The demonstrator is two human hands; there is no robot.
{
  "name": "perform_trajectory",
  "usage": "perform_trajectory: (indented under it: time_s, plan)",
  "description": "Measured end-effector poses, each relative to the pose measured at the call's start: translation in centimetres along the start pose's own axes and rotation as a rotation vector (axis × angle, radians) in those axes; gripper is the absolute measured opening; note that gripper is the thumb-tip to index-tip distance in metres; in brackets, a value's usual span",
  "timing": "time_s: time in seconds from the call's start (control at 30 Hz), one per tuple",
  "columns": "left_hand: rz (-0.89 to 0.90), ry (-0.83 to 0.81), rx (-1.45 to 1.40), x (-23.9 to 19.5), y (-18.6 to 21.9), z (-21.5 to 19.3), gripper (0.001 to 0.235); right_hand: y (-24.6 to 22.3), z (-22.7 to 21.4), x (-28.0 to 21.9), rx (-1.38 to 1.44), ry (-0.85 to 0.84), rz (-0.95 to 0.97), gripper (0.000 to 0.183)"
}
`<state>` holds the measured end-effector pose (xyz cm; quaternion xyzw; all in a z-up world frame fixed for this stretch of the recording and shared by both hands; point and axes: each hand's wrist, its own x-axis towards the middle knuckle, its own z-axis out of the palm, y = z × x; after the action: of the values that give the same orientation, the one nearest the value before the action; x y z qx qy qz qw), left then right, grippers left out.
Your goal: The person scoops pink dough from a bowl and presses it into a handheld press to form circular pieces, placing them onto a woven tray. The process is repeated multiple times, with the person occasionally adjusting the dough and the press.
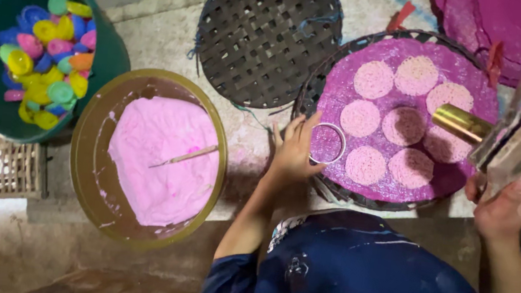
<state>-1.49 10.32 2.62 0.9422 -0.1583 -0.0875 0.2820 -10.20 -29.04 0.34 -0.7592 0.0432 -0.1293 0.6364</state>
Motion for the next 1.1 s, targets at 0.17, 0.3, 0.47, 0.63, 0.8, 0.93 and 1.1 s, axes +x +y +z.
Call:
perform_trajectory:
  time_s: [0.17, 0.3, 0.47, 0.63, 0.8, 0.93, 1.1]
  plan:
    - [0.002, 0.029, -0.007, -0.7, 1.7, -0.2, 0.122, 0.9, -0.2, -0.4, 0.077, -0.055, -0.004, 0.083]
    - [0.102, 0.104, -0.112, -1.3, 4.4, -3.1, 0.118, -0.8, 0.4, 0.8, 0.072, -0.222, -0.054, 0.074]
    - [0.482, -0.016, -0.217, -2.4, 11.6, -6.1, 0.093, -8.7, 1.7, 1.5, -0.319, -0.688, -0.070, 0.057]
    - [0.677, -0.435, -0.548, -4.7, 16.5, -8.3, 0.070, -21.0, 4.0, 4.3, -0.479, -0.818, -0.859, 0.055]
    - [0.634, -0.510, -0.546, -9.4, 17.1, -9.6, 0.047, -27.0, 8.4, 8.3, -0.269, -1.098, -1.447, 0.060]
    - [0.429, -0.347, -0.284, -14.0, 15.6, -11.6, 0.031, -25.2, 10.2, 7.4, -0.039, -1.710, -0.835, 0.054]
    - [0.125, -0.282, -0.226, -22.4, 11.8, -13.6, 0.028, -22.8, 13.5, 2.4, 0.076, -2.004, -0.405, 0.052]
